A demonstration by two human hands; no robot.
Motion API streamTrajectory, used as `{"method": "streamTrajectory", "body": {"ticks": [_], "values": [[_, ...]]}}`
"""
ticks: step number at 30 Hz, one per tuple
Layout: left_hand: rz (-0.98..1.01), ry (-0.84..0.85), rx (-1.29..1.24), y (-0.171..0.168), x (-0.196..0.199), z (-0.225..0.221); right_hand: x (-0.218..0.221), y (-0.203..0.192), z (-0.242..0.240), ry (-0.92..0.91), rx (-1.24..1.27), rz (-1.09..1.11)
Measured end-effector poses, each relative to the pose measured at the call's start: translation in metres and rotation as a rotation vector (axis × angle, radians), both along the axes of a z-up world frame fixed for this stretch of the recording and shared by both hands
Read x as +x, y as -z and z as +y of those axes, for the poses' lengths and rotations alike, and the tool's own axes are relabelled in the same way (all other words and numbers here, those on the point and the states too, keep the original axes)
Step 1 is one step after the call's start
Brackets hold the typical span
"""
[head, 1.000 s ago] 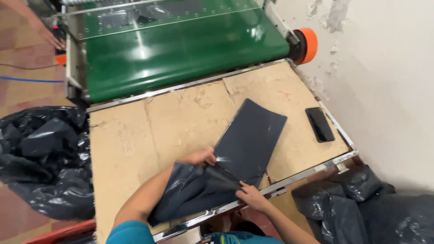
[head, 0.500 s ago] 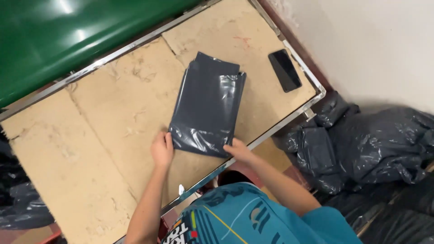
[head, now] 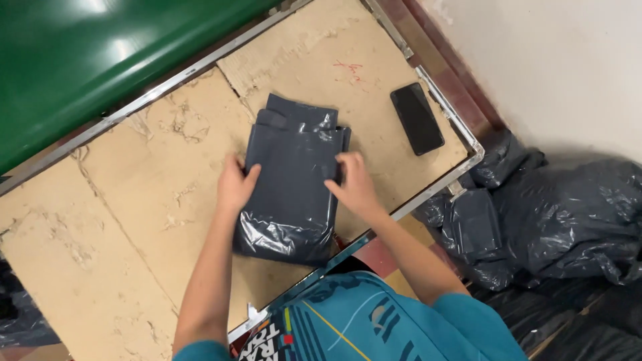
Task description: Folding large plastic bags into smaller rectangles and stacking them in a plastic crate.
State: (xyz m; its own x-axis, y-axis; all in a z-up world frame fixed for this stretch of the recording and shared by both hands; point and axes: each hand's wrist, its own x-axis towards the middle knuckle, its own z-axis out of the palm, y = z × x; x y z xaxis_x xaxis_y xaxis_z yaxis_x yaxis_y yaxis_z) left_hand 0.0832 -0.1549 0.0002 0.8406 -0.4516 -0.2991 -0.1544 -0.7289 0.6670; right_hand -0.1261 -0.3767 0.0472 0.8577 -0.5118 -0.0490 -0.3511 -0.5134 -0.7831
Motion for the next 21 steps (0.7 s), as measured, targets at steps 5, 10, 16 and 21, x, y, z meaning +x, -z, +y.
{"method": "streamTrajectory", "body": {"ticks": [5, 10, 16, 21], "values": [[-0.028, 0.371, -0.289, -0.010, 0.061, -0.067, 0.051, -0.023, -0.031, -0.173, -0.220, 0.161], [0.076, 0.710, -0.353, -0.079, 0.068, -0.081, 0.069, -0.020, -0.054, -0.352, -0.179, 0.179], [0.174, 0.676, -0.255, -0.148, 0.053, -0.076, 0.070, -0.011, -0.086, -0.416, 0.156, 0.226], [-0.119, 0.773, 0.154, -0.117, 0.075, -0.075, 0.063, 0.001, -0.104, -0.459, 0.581, 0.184]]}}
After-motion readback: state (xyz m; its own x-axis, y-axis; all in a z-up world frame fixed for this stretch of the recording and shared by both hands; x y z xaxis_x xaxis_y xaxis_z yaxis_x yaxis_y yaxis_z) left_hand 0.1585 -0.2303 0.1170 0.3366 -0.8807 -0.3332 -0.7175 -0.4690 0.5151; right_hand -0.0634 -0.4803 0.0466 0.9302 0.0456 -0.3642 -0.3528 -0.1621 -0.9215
